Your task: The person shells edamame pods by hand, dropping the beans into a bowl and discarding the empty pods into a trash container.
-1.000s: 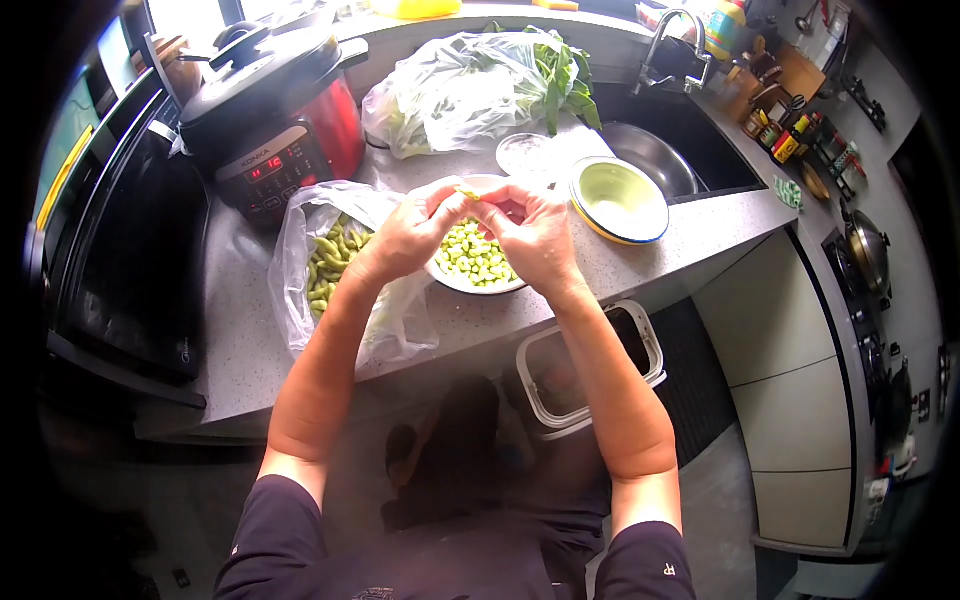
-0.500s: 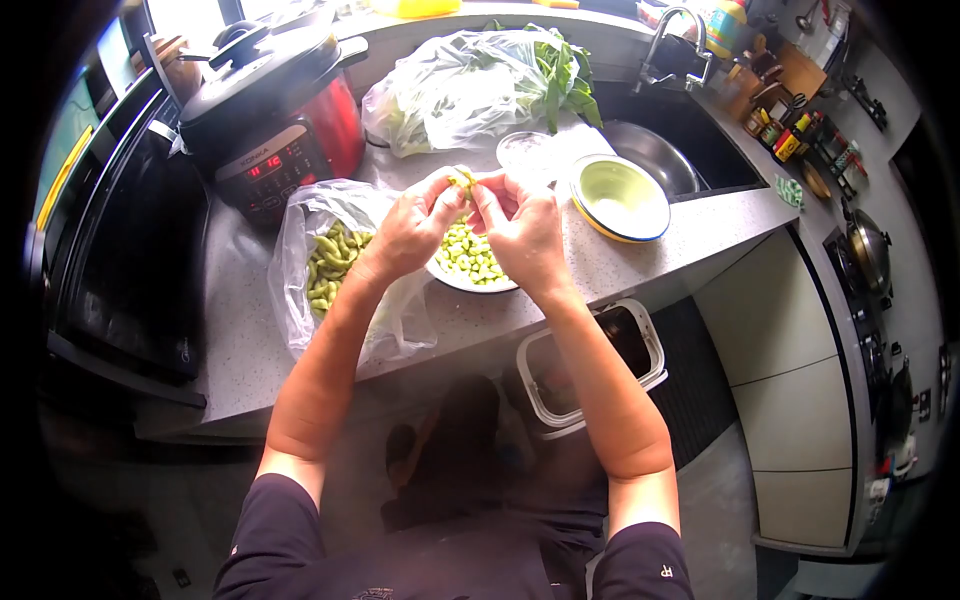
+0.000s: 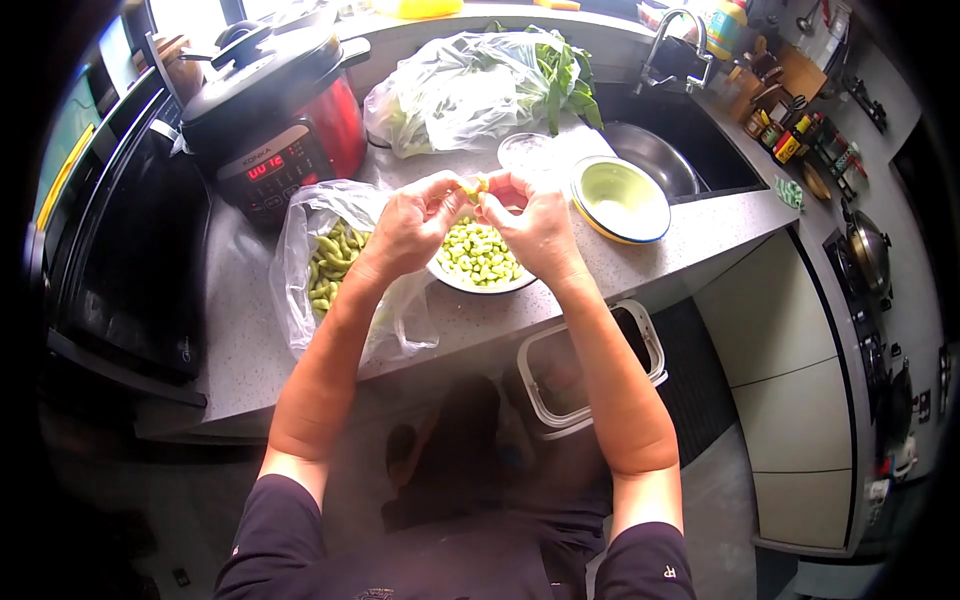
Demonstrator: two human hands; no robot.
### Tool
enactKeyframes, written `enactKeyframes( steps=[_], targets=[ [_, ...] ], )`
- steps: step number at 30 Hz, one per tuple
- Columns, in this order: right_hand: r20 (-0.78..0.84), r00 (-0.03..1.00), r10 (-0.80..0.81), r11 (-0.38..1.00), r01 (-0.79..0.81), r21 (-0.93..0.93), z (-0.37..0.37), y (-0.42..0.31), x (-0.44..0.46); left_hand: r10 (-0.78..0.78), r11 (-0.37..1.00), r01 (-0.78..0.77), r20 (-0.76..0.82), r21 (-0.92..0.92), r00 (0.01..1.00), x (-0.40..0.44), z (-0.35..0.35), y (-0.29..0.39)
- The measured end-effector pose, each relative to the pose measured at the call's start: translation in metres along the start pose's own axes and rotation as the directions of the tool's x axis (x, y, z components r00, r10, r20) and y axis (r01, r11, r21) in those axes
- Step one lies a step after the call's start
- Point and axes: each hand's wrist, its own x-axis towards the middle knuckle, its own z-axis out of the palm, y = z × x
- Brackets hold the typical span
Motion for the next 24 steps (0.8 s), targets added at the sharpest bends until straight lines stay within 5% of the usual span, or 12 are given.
enactKeyframes(
  steps=[9, 18, 24],
  targets=[
    [-0.018, 0.998, -0.058, 0.967, 0.052, -0.249, 0.001, 0.002, -0.004, -0.016, 1.000, 0.017, -0.047, 0.022, 0.999, -0.002, 0.001, 0.008],
    [-0.017, 0.999, 0.041, 0.999, -0.041, -0.020, 0.000, 0.006, -0.002, 0.014, 1.000, -0.014, -0.010, -0.001, 1.000, -0.004, 0.002, 0.008],
    [-0.116, 0.993, 0.010, 0.989, -0.026, -0.145, -0.003, 0.008, -0.003, -0.026, 0.982, 0.029, -0.017, 0.189, 1.000, -0.005, -0.002, 0.019]
  ],
)
